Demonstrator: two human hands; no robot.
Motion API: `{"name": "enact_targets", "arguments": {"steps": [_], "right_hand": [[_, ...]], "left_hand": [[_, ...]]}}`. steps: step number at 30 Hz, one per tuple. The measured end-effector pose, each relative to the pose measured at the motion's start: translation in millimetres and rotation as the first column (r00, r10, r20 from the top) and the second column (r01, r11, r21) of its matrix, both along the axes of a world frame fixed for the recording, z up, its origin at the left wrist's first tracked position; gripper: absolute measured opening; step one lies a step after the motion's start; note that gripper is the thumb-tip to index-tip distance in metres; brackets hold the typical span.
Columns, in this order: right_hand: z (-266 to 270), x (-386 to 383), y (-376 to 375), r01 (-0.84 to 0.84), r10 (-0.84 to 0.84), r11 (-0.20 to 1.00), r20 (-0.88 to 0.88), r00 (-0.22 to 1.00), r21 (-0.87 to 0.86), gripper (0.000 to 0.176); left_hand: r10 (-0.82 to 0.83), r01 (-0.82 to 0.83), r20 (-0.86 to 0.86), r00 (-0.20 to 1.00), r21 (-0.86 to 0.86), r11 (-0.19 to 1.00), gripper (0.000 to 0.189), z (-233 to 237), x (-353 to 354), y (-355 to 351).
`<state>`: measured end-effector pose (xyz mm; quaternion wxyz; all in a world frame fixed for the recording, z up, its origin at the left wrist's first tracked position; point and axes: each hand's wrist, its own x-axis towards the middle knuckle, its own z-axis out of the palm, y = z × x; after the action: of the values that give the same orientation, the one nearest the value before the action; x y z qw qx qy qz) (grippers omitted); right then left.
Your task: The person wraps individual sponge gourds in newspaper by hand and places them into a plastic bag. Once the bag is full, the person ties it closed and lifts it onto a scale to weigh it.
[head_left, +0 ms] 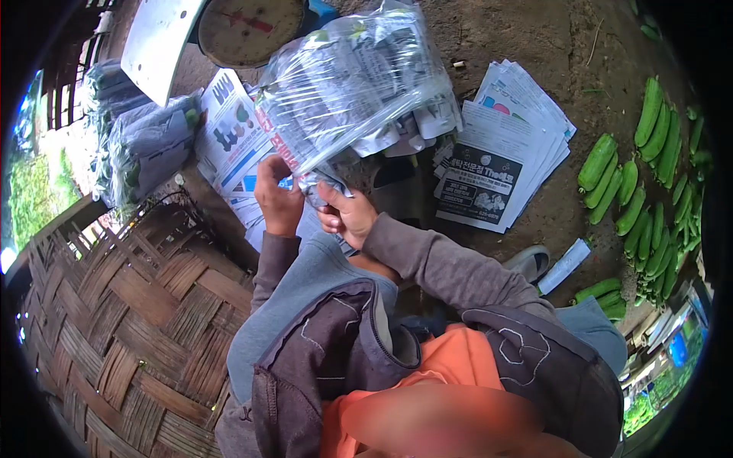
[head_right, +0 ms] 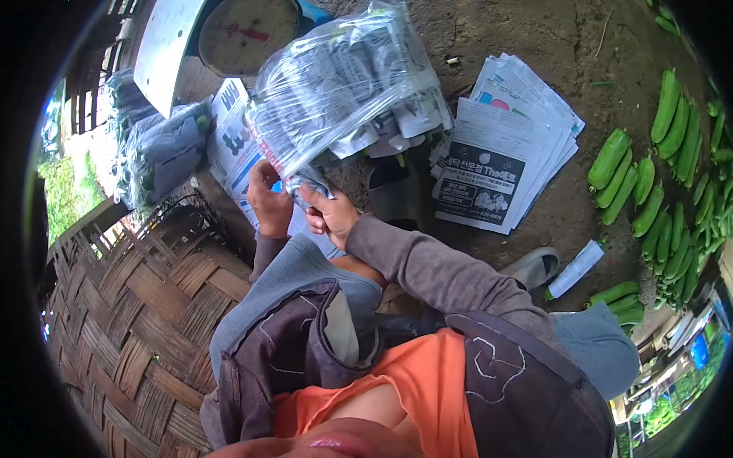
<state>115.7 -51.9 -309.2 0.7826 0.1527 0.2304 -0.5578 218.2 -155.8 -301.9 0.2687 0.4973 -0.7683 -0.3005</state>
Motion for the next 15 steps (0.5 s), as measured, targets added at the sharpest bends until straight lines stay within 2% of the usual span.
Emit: {"name": "enact_targets", "arguments": {"steps": [3, 4, 7, 10, 12, 15], "right_hand": [[4.8, -4.7, 4.1, 0.013, -0.013, 1.000, -0.003, 1.000, -0.005, 0.035], [5.5, -6.1, 5.4, 0.007, -0.007, 1.000, -0.010, 1.000, 0.005, 0.035], [9.9, -11.8, 8.3, 0.009, -0.008, 1.000, -0.023, 1.000, 0.012, 0.037], [21.1, -19.9, 11.3, 0.019, -0.017, 0.998, -0.033, 0.999, 0.065, 0.038], [24.1, -25.1, 12.7, 0.023, -0.029, 0.998, 0.104, 0.994, 0.058, 0.039], [34.7, -32.5, 9.0, 0.044, -0.051, 0.999, 0.304, 0.951, 0.029, 0.045]], "left_hand": [[-0.171, 0.201, 0.233, 0.957, -0.113, 0.973, 0.029, 11.6, -1.8, -13.7], [-0.172, 0.199, 0.250, 0.953, -0.089, 0.976, 0.027, 10.9, -0.8, -14.8], [-0.216, 0.248, 0.174, 0.961, -0.188, 0.950, 0.023, 12.3, -5.5, -16.2], [-0.331, 0.338, 0.136, 0.934, -0.030, 0.941, 0.017, 19.1, -0.8, -19.2], [-0.392, 0.388, 0.112, 0.913, 0.054, 0.920, 0.016, 30.2, -4.8, -19.5], [-0.405, 0.405, 0.062, 0.912, 0.003, 0.914, 0.017, 42.7, -17.9, -18.0]]}}
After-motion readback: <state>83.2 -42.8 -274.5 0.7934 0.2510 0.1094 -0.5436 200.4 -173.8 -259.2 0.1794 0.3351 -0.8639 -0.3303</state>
